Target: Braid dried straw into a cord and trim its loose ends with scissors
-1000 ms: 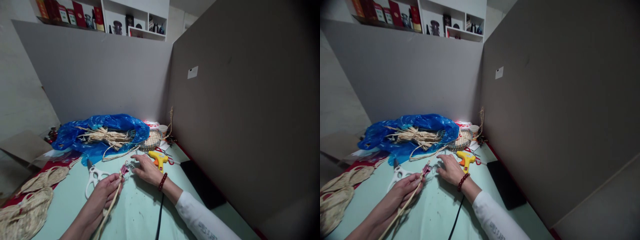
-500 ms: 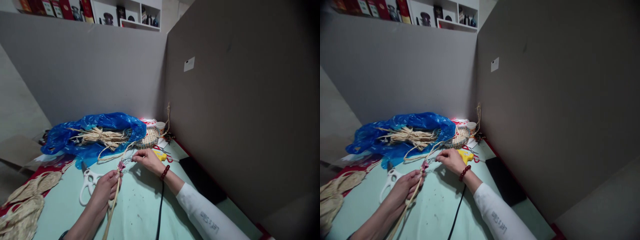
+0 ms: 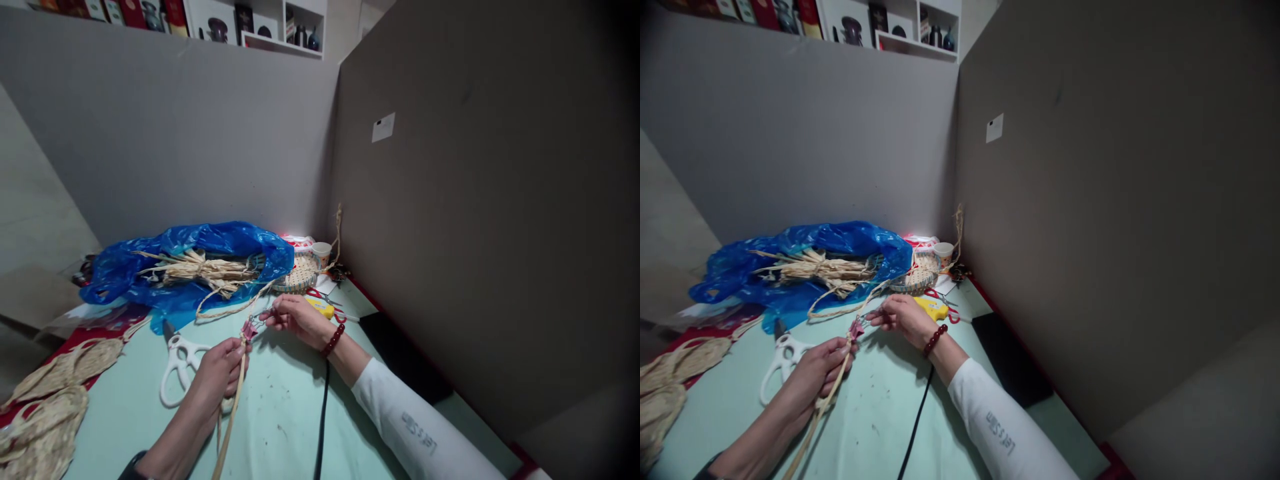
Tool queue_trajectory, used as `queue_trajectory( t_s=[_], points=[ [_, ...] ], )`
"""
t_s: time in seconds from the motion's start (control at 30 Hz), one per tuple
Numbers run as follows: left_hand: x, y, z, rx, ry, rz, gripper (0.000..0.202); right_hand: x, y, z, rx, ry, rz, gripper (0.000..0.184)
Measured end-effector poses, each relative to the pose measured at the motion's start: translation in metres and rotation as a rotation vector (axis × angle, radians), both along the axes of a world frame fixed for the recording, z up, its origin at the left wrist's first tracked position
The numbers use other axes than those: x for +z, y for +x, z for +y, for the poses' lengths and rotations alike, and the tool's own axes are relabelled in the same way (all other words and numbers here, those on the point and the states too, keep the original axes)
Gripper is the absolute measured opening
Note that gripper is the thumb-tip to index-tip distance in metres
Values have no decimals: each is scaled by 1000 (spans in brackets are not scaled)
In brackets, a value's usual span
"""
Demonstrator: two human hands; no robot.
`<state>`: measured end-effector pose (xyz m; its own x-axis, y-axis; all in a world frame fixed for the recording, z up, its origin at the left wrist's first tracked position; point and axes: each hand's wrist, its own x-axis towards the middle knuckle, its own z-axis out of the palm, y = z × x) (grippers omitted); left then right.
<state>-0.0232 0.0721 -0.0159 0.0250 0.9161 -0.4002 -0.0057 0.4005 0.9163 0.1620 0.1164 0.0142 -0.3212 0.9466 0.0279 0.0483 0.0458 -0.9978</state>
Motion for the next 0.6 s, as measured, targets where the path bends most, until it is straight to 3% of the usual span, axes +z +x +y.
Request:
queue_trajectory(
  t_s=[0.17, 0.33, 0.6],
  points=[
    [-5, 0, 1, 24, 12, 17, 30, 6, 1, 1, -13, 2, -44, 25],
    [-14, -1, 4, 42, 28, 37, 31, 3, 8, 7, -50, 65, -254, 22],
    [2, 8, 2, 10, -7, 122, 32, 2, -19, 24, -193, 125, -629, 28]
  ],
)
